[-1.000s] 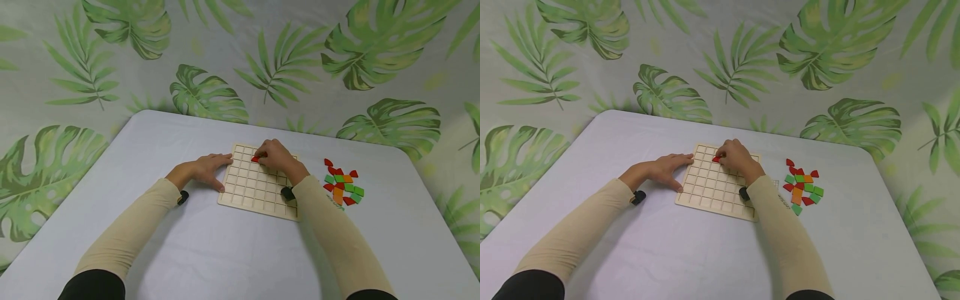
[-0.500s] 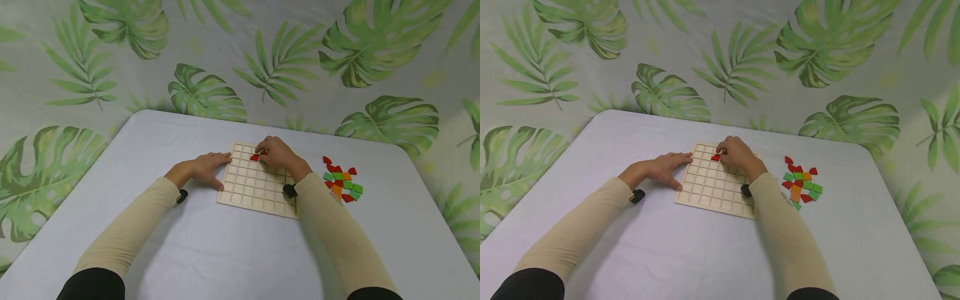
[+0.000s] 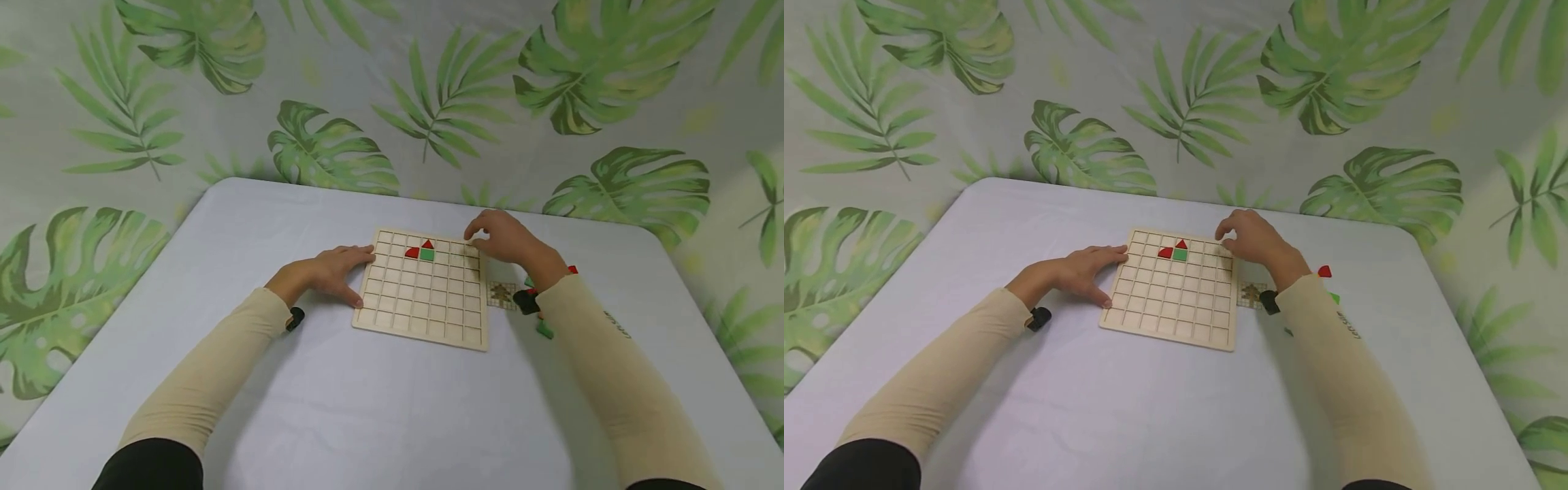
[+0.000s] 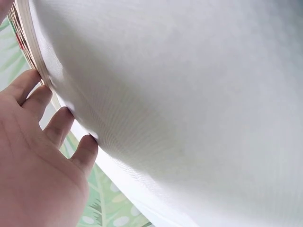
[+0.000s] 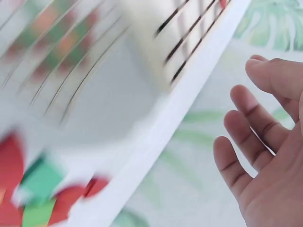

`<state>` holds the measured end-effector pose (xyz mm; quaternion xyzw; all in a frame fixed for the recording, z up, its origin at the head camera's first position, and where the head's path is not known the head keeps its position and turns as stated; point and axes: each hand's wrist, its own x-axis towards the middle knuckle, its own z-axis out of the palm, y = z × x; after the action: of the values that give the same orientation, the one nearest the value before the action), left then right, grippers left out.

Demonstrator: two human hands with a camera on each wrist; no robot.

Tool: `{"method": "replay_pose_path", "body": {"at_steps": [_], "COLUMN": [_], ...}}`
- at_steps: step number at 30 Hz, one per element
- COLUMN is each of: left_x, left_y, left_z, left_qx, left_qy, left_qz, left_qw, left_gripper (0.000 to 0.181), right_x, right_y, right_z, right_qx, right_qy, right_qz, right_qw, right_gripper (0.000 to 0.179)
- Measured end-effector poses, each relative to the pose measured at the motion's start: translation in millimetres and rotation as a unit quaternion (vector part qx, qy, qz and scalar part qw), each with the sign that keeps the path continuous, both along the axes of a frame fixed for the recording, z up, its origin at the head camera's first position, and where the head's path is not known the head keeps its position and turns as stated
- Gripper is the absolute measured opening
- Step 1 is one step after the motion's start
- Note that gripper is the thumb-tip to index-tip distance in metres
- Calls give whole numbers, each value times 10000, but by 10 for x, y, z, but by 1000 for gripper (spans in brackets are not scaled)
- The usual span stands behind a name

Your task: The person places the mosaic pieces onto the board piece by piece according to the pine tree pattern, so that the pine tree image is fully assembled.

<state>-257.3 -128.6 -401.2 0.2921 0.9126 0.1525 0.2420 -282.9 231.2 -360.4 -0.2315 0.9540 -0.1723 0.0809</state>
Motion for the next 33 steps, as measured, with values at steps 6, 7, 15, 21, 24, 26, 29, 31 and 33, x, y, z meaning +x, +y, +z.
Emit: {"method": "replay_pose_path", "body": {"at_steps": [6, 7, 15, 21, 24, 26, 29, 31, 33], "left_x": [-11, -12, -7, -17, -18, -16, -8, -5, -1], "left_y": [-9, -12, -38, -36, -30, -25, -21, -23, -25], "left_z": [-3, -6, 29, -8, -19, -17, -4, 4, 8], "left_qx": [29, 30, 123, 178, 156, 147, 152, 153, 149], "left_qy": [-10, -1, 43, 6, 2, -11, -36, -41, -52], "left_qz": [22, 17, 17, 6, 0, -4, 13, 17, 27], "left_qw": [10000, 10000, 9999, 9998, 9999, 9999, 9999, 9999, 9999], "left_gripper": [97, 98, 98, 97, 98, 98, 98, 98, 98], "right_x": [48, 60, 206, 209, 198, 194, 194, 193, 193], "right_y": [571, 664, 1078, 1082, 1066, 1060, 1058, 1057, 1051], "right_z": [-33, -59, -194, -262, -300, -322, -340, -351, -358], "right_qx": [279, 309, 408, 443, 654, 790, 816, 812, 806], "right_qy": [-111, -137, -565, -556, -442, -324, -172, -113, -79], "right_qz": [-497, -568, -1122, -1236, -1085, -949, -816, -791, -772], "right_qw": [9983, 9978, 9912, 9898, 9910, 9918, 9932, 9935, 9937], "right_gripper": [25, 25, 31, 30, 29, 29, 29, 30, 30]}}
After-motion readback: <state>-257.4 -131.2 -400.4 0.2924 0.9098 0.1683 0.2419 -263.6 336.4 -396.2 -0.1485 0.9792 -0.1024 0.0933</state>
